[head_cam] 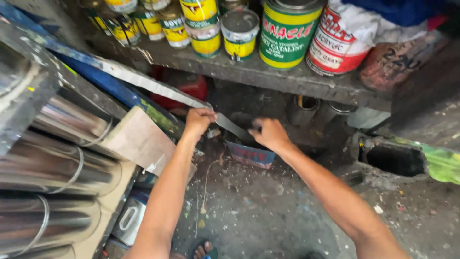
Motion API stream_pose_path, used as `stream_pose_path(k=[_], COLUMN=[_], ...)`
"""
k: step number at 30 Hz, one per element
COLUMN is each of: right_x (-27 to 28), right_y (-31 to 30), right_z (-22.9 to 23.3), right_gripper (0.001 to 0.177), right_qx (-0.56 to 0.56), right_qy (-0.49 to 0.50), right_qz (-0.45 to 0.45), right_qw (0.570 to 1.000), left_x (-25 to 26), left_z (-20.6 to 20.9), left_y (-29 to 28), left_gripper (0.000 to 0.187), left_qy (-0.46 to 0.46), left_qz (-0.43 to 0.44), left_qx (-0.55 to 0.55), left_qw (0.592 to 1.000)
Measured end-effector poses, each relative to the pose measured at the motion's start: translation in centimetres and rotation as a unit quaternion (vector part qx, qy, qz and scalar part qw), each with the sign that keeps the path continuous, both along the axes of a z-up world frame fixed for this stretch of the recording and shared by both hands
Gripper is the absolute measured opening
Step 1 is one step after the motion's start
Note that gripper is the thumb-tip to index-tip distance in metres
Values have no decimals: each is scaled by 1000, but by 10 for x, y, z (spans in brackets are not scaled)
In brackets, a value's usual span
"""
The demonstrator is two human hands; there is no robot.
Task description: Cleaning a mixing table with a scraper and organizing paint cans for sealing and storage.
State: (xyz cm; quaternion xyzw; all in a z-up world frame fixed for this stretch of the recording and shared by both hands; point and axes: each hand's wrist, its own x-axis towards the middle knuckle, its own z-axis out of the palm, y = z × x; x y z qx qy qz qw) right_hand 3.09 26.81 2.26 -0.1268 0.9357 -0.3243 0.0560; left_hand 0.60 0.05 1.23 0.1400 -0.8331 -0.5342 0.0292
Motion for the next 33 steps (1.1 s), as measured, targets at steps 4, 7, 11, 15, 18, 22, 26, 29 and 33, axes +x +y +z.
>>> stream_pose_path(k=[4, 7, 11, 15, 18, 22, 26, 29, 33], right_x=[3, 10, 4, -4, 36, 60, 61, 61, 73], right_y=[5, -3, 5, 16, 17, 25, 29, 28, 30], right_z=[33, 42, -5, 43, 142, 153, 144, 126, 143], right_gripper=[34, 33, 31, 32, 33, 33, 34, 31, 30], right_qx=[-13, -50, 91, -17, -96, -125, -142, -138, -137], right_qy=[-38, -8, -56, -4, 58, 87, 94, 98, 97], right_qz=[-10, -9, 10, 4, -13, -25, -4, 26, 37], right_qw=[999, 999, 994, 1000, 994, 988, 985, 985, 985], left_x=[-8, -11, -7, -10, -8, -4, 5, 4, 15], left_z=[-12, -23, -11, -1, 20, 38, 58, 40, 63], left_y=[-4, -8, -4, 11, 44, 67, 72, 68, 76], left_gripper=[24, 22, 26, 21, 15, 19, 20, 20, 23], left_qy=[0, 14, -10, -11, -17, -20, -19, -18, -50], left_qz=[10, -11, -13, -43, -38, -56, -49, -56, -45], left_qx=[35, 14, 12, 12, 8, -1, -12, -27, -41], left_qw=[999, 1000, 1000, 999, 999, 998, 999, 998, 997])
